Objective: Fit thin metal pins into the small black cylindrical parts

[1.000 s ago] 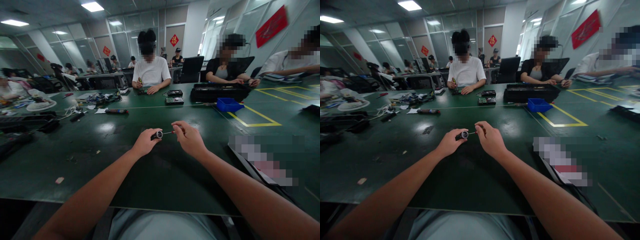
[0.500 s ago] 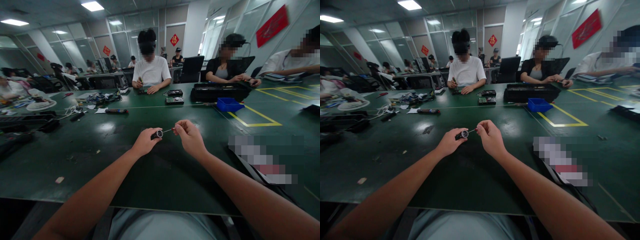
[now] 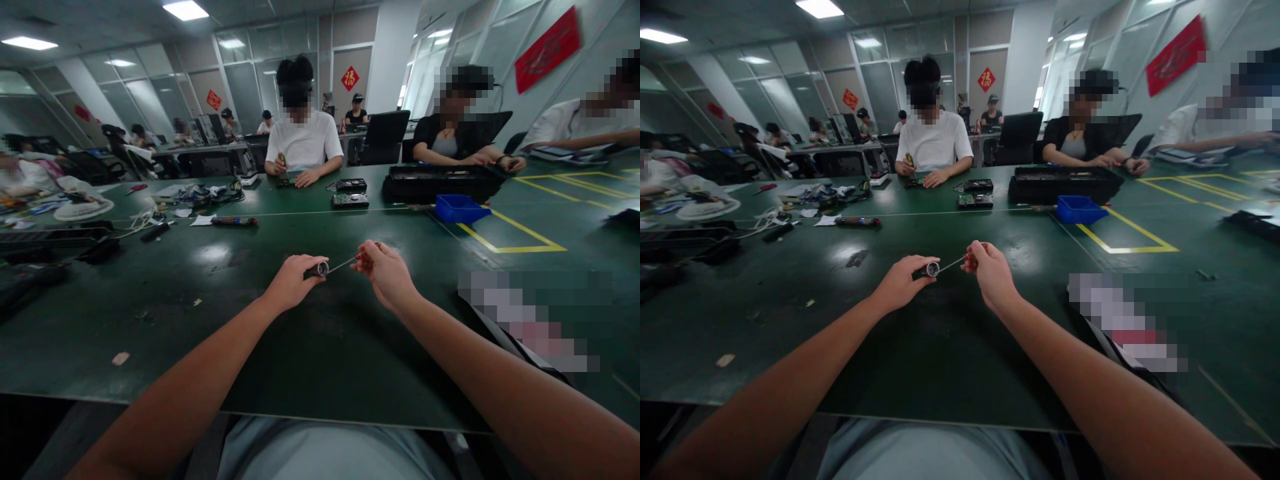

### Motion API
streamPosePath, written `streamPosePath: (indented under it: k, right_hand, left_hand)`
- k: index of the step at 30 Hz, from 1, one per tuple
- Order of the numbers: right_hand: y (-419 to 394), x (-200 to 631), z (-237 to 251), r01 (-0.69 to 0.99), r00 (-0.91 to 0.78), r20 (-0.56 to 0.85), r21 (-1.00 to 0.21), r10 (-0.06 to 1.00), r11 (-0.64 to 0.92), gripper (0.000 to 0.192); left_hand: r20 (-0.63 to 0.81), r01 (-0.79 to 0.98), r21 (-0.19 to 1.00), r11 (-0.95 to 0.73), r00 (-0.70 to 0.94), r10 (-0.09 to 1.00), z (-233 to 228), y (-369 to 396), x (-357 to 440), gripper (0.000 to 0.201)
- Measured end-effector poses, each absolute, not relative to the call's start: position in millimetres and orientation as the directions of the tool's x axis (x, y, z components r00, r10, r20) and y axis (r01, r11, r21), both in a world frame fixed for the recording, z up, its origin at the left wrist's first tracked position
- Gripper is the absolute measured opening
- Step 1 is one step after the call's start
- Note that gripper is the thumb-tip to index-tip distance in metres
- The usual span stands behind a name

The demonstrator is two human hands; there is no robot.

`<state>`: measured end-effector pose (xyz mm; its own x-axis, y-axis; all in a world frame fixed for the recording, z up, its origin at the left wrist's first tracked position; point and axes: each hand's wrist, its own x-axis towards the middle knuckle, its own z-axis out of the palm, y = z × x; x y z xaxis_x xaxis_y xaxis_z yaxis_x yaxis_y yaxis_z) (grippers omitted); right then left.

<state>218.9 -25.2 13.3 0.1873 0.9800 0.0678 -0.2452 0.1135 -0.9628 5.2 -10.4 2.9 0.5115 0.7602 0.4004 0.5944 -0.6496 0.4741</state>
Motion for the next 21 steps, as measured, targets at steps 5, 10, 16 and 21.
streamPosePath:
  k: [5, 10, 16, 21]
  right_hand:
    - [-27.7, 218.3, 12.8, -0.107, 0.210, 0.217, -0.964, 0.953, 0.243, 0.020]
    - [-32.4, 217.8, 15.8, 0.086, 0.171, 0.329, -0.944, 0.929, 0.319, 0.022]
    - [-37.8, 218.0, 19.9, 0.195, 0.125, 0.398, -0.908, 0.909, 0.371, 0.024]
    - [-37.1, 217.6, 18.5, 0.202, 0.150, 0.380, -0.915, 0.913, 0.348, 0.024]
  left_hand:
    - [0.392, 0.616, 0.483, -0.622, 0.483, 0.783, 2.8, -11.5, 6.5, 0.042]
    - [0.383, 0.622, 0.484, -0.616, 0.482, 0.788, 3.2, -12.6, 7.4, 0.042]
    - [0.390, 0.637, 0.500, -0.587, 0.439, 0.809, 1.6, -11.7, 7.9, 0.042]
    - [0.389, 0.626, 0.514, -0.586, 0.439, 0.810, 1.0, -12.0, 8.4, 0.042]
